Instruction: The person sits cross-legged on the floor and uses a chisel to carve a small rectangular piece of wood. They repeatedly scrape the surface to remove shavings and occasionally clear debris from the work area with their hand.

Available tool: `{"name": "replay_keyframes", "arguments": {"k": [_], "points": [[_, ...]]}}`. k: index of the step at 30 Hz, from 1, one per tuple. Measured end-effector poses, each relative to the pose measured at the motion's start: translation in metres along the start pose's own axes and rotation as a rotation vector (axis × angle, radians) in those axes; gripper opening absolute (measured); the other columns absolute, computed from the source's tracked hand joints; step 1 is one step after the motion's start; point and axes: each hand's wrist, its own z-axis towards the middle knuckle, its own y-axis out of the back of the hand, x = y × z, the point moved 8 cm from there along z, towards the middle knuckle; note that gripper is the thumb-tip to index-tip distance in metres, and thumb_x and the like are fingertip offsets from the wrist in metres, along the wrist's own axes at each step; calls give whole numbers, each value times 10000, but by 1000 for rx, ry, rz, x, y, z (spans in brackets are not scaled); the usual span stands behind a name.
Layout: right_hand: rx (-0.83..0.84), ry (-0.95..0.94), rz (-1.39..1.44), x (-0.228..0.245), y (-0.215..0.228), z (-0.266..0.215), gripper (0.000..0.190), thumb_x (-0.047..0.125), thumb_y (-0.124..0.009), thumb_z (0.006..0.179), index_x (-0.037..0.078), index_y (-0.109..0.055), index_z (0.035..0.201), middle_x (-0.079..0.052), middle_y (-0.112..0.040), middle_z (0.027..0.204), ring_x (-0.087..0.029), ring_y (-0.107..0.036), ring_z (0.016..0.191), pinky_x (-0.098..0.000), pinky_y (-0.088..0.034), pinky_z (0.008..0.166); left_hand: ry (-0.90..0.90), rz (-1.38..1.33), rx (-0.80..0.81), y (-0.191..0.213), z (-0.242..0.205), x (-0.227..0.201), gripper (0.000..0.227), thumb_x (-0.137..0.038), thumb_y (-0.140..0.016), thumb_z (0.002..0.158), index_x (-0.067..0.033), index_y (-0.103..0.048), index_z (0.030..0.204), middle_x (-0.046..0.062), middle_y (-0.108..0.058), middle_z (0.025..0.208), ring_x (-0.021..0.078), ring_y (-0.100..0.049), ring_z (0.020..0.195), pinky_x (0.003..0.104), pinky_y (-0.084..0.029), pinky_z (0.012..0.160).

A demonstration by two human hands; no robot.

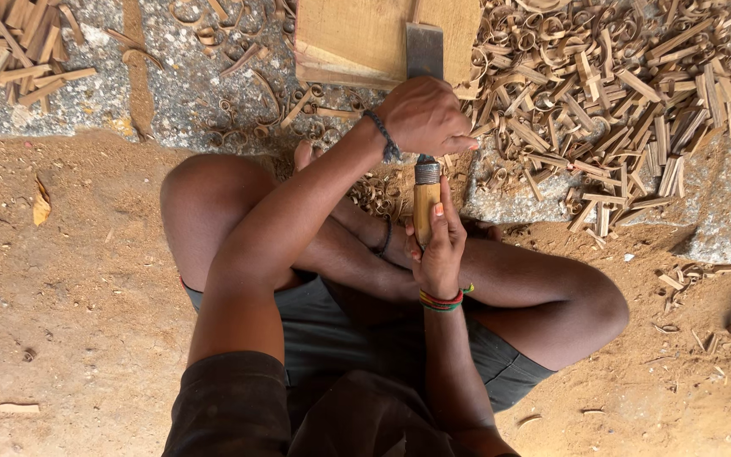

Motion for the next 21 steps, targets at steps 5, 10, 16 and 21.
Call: {"name": "replay_keyframes", "arguments": {"k": [5, 10, 16, 21], "points": [[28, 65, -7, -2, -3, 0, 640, 310, -487, 1104, 44, -274, 1645, -46, -623, 834, -51, -534, 595, -189, -399, 425, 27, -41, -91, 1, 0, 8, 563, -514, -678, 1013, -198, -539, 569, -60, -399, 425, 90, -357, 354, 307, -367, 375], [37, 56, -67, -1, 13, 12, 597, 302, -476, 1113, 64, -309, 1634, -60, -644, 810, -43, -483, 504, -194, -389, 400, 29, 46, -252, 0, 1, 8, 543, -532, -690, 1005, -205, -573, 587, -56, -420, 426, 79, -388, 357, 286, -391, 403], [27, -73, -162, 18, 35, 22, 601, 329, -472, 1085, 119, -318, 1626, -48, -652, 797, -49, -500, 496, -205, -408, 395, 113, 71, -348, -3, 15, 6, 493, -530, -665, 986, -214, -606, 612, -54, -454, 432, 71, -413, 365, 290, -404, 413], [47, -42, -144, 24, 21, 13, 593, 352, -477, 1087, 135, -319, 1615, -54, -634, 753, -45, -480, 461, -194, -402, 386, 96, 4, -286, -3, 16, 9, 521, -506, -658, 1026, -200, -600, 608, -47, -476, 440, 82, -414, 358, 287, -392, 383]]}}
